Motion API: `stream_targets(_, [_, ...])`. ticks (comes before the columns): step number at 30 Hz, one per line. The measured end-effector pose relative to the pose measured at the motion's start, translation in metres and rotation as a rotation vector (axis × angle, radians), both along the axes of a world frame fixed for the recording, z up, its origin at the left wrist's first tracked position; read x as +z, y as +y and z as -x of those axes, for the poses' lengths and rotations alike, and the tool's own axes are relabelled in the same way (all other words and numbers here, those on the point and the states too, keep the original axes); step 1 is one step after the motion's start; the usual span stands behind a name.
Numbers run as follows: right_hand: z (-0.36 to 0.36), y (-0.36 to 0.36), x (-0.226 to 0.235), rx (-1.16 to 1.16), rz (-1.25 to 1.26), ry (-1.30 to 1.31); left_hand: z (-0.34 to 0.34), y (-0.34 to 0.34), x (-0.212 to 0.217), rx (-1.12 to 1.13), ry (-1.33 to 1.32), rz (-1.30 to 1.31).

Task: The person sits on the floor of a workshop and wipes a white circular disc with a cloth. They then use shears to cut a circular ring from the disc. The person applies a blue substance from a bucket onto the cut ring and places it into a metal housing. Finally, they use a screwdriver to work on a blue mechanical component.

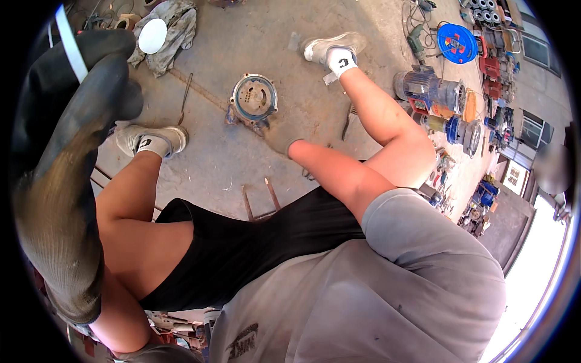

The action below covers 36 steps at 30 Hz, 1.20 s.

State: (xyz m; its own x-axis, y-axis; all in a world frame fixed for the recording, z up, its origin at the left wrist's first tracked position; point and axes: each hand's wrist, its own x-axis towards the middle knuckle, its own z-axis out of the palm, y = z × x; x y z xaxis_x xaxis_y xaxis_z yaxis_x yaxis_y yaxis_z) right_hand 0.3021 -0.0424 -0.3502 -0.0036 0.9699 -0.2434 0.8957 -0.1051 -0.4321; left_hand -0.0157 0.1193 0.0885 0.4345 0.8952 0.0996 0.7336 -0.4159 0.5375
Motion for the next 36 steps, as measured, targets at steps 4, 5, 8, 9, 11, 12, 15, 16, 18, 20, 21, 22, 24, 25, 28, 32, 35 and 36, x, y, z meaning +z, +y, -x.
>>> stream_targets(4, [0.038, 0.033, 0.059, -0.270, 0.507, 0.538, 0.012, -0.007, 0.014, 0.007, 0.065, -0.041])
stream_targets(5, [0.034, 0.045, 0.058, -0.412, 0.479, 0.668, 0.010, -0.011, 0.021, 0.023, 0.065, -0.018])
stream_targets(8, [-0.023, 0.044, 0.024, -0.656, 0.380, 0.641, -0.014, 0.004, 0.009, 0.061, -0.097, 0.123])
stream_targets(9, [-0.040, 0.038, -0.003, -0.580, 0.370, 0.510, -0.018, 0.005, 0.009, 0.094, -0.190, 0.200])
stream_targets(11, [-0.014, 0.039, -0.014, -0.369, 0.346, 0.314, -0.017, 0.000, 0.013, 0.208, -0.372, 0.346])
stream_targets(12, [0.005, 0.034, -0.005, -0.280, 0.301, 0.216, -0.016, 0.000, 0.011, 0.240, -0.501, 0.416])
stream_targets(15, [0.042, 0.010, 0.022, -0.043, 0.209, 0.051, -0.026, 0.004, 0.009, 0.321, -0.615, 0.518])
stream_targets(16, [0.049, 0.016, 0.030, 0.035, 0.180, 0.022, -0.029, 0.009, 0.014, 0.344, -0.584, 0.558])
stream_targets(18, [0.071, 0.060, 0.120, -0.197, 0.502, 0.565, -0.023, 0.010, 0.003, 0.375, -0.824, 0.585])
stream_targets(20, [0.054, 0.077, 0.148, -0.148, 0.281, 0.646, -0.029, 0.019, -0.001, 0.351, -0.913, 0.694])
stream_targets(21, [0.050, 0.086, 0.164, -0.160, 0.156, 0.721, -0.031, 0.021, -0.005, 0.344, -0.937, 0.732])
stream_targets(22, [0.047, 0.096, 0.180, -0.157, 0.032, 0.791, -0.034, 0.023, -0.005, 0.337, -0.960, 0.771])
stream_targets(24, [0.048, 0.116, 0.270, -0.346, 0.052, 1.182, -0.046, 0.016, -0.001, 0.307, -1.031, 0.874])
stream_targets(25, [0.049, 0.120, 0.285, -0.327, -0.048, 1.251, -0.047, 0.013, -0.001, 0.275, -1.029, 0.935])
stream_targets(28, [0.036, 0.130, 0.297, -0.122, -0.194, 0.908, -0.052, 0.005, -0.008, -0.045, -1.148, 1.181])
stream_targets(32, [0.037, 0.116, 0.333, -0.195, -0.226, 1.094, -0.058, 0.000, -0.031, -0.167, -1.516, 1.373])
stream_targets(35, [0.036, 0.088, 0.326, -0.175, -0.595, 0.700, -0.065, -0.003, -0.033, 0.029, -1.577, 1.330])
stream_targets(36, [0.039, 0.076, 0.336, -0.172, -0.639, 0.619, -0.065, -0.002, -0.033, 0.109, -1.582, 1.304])
